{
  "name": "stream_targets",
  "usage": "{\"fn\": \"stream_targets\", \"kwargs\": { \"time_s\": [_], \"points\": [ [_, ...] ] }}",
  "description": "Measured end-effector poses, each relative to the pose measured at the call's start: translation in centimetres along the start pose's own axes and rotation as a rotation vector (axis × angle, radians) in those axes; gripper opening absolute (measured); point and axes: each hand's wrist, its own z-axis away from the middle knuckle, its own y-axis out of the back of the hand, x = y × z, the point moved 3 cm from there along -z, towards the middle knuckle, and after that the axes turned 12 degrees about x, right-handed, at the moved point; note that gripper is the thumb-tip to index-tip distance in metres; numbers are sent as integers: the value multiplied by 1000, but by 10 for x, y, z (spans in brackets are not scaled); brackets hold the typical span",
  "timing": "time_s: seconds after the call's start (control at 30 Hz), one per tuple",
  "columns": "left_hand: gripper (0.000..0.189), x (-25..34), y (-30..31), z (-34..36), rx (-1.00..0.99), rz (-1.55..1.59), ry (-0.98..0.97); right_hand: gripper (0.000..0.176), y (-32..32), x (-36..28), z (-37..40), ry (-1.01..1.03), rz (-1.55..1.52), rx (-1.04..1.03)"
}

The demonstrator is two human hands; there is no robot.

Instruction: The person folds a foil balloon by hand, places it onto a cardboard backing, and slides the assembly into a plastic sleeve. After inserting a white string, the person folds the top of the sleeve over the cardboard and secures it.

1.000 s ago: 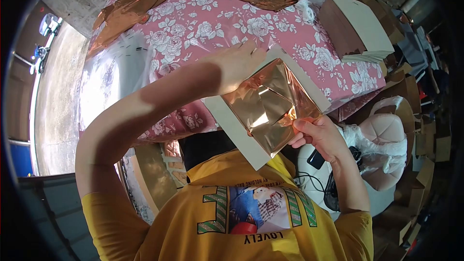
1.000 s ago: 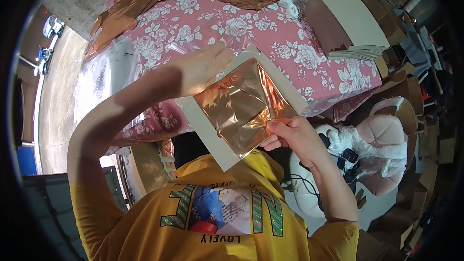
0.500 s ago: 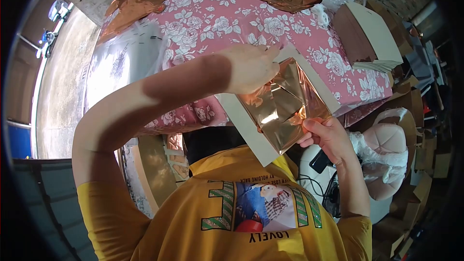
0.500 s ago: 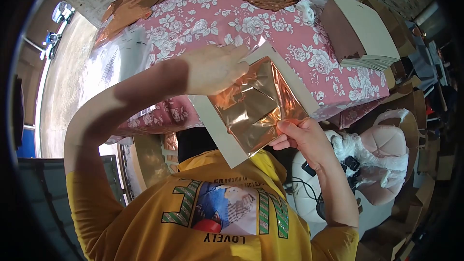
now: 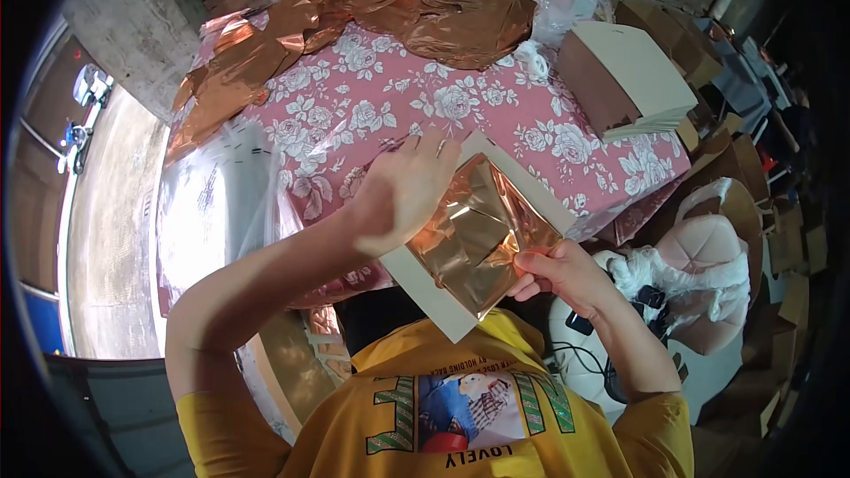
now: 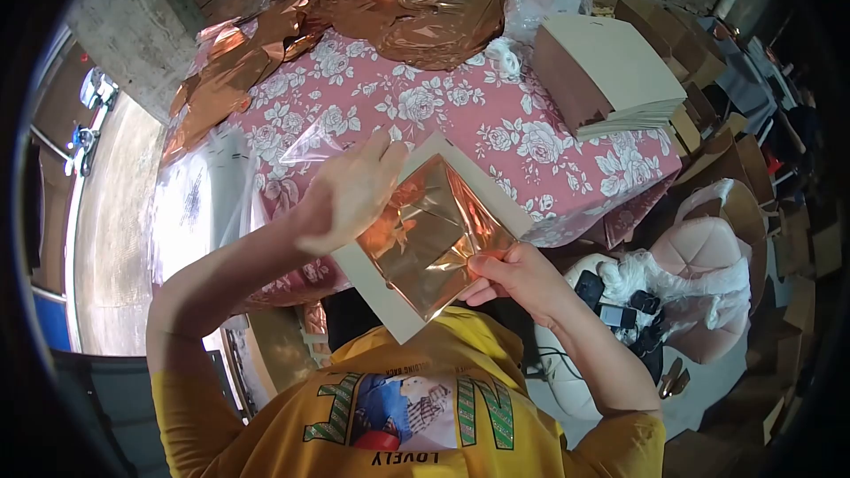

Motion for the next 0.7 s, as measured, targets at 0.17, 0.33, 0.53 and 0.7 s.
{"fn": "stream_targets", "kwargs": {
  "time_s": [0.17,0.33,0.53,0.7],
  "points": [
    [32,14,-1,7,27,-69,-56,24,-9,-3,2,-18,4,-28],
    [31,39,6,17,-108,-45,-62,27,-17,8,10,-4,-87,-32],
    [41,13,33,10,142,131,19,22,-2,27,26,-23,-82,11],
    [57,-53,-7,7,-132,324,168,24,1,32,29,-17,-82,15]
  ]
}}
